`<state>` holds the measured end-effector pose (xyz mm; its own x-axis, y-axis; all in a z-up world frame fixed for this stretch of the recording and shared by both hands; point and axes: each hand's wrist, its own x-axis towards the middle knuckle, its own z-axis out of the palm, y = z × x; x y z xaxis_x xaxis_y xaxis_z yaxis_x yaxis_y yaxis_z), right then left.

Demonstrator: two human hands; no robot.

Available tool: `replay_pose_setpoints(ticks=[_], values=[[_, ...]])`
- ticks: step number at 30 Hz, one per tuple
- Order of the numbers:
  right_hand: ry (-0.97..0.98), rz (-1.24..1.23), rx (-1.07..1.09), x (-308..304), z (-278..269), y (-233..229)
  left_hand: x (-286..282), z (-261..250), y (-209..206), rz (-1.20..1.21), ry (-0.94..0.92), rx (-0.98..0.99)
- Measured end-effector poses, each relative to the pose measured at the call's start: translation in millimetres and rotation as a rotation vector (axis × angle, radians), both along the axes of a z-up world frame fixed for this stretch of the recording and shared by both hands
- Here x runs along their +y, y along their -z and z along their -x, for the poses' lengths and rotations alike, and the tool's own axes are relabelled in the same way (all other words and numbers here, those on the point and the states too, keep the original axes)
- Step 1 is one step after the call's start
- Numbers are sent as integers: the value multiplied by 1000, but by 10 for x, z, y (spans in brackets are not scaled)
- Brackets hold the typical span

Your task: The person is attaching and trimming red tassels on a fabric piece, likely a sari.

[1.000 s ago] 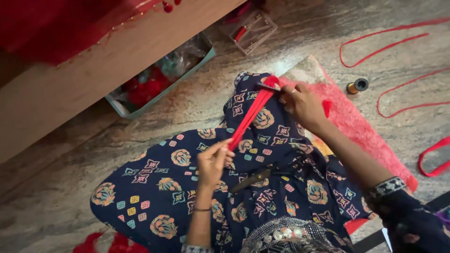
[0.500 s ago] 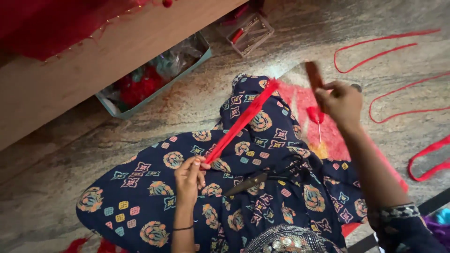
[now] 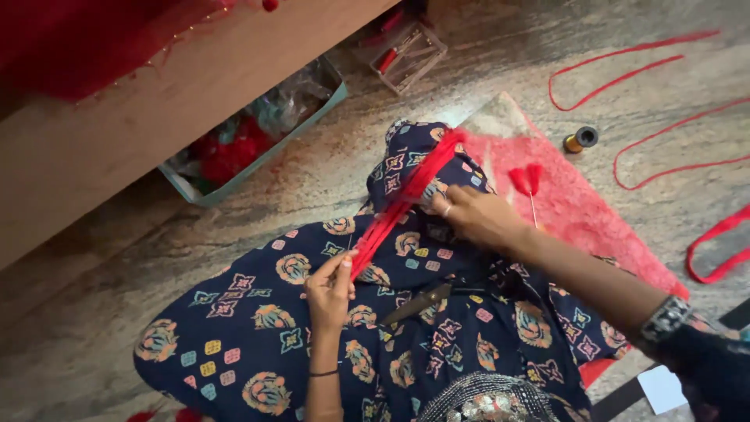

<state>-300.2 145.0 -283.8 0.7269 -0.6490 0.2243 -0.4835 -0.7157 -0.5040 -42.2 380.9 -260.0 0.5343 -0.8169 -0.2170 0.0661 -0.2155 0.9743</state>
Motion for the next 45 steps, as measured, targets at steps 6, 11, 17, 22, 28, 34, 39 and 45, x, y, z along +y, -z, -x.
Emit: replay_pose_setpoints(ticks=[6, 11, 17, 22, 28, 34, 39, 45], values=[[299, -266, -57, 218, -291, -239, -320, 368, -193, 55, 29, -447], [510, -318, -124, -35, -242, -375, -278, 328, -492, 27, -100, -311], [108, 11, -38, -106, 33, -102, -28, 175, -278, 123, -92, -245], [287, -169, -9, -290, -84, -165, -1, 220, -186, -244, -142, -298], [229, -54, 45, -94, -59, -239, 227, 148, 159, 93, -135, -168], [306, -104, -119, -285, -122, -374, 30, 236, -33, -125, -111, -419], [59, 88, -96, -98, -79, -419, 36, 112, 14, -290, -76, -725], [290, -209, -68, -248, -100, -191, 73, 108, 294, -337, 82, -1022]])
